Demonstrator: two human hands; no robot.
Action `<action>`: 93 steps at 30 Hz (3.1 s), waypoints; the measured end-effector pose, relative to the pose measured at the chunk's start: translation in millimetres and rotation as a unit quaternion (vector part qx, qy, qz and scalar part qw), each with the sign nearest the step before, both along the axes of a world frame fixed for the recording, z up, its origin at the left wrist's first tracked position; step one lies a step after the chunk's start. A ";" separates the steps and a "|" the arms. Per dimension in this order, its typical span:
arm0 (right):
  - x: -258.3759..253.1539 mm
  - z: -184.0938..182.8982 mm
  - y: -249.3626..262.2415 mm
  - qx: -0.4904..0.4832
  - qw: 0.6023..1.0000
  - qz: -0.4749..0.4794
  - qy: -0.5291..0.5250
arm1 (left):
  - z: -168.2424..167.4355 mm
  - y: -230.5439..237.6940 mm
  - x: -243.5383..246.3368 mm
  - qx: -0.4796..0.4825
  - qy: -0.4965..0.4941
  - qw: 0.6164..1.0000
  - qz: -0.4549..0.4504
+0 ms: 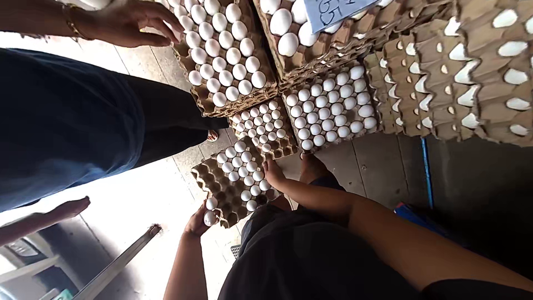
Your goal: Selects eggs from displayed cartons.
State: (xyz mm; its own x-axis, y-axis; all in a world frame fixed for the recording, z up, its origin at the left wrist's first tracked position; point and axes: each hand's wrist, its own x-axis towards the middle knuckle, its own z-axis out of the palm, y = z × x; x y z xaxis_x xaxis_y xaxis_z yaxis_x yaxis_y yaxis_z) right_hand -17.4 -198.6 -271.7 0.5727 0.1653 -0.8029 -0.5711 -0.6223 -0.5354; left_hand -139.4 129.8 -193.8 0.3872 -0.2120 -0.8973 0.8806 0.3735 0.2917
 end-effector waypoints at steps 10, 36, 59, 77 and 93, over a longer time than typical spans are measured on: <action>67.9 -58.7 -50.7 -0.169 0.981 -0.066 -0.072 | -116.2 -52.2 120.5 -0.049 -0.021 0.997 -0.047; 207.8 -73.8 -18.0 -0.232 0.956 0.062 -0.171 | -181.8 -74.2 150.8 0.019 0.003 1.000 -0.009; 195.2 -67.5 -34.7 -0.191 0.942 0.048 -0.272 | -149.5 -66.4 109.9 0.024 -0.017 0.994 0.103; 84.6 -20.8 -270.8 -0.337 0.900 -0.159 -0.225 | -102.1 -64.0 121.4 0.010 -0.054 0.994 0.092; 81.5 -27.4 -288.5 -0.309 0.908 -0.183 -0.217 | -98.1 -81.7 123.2 0.010 -0.061 0.995 0.077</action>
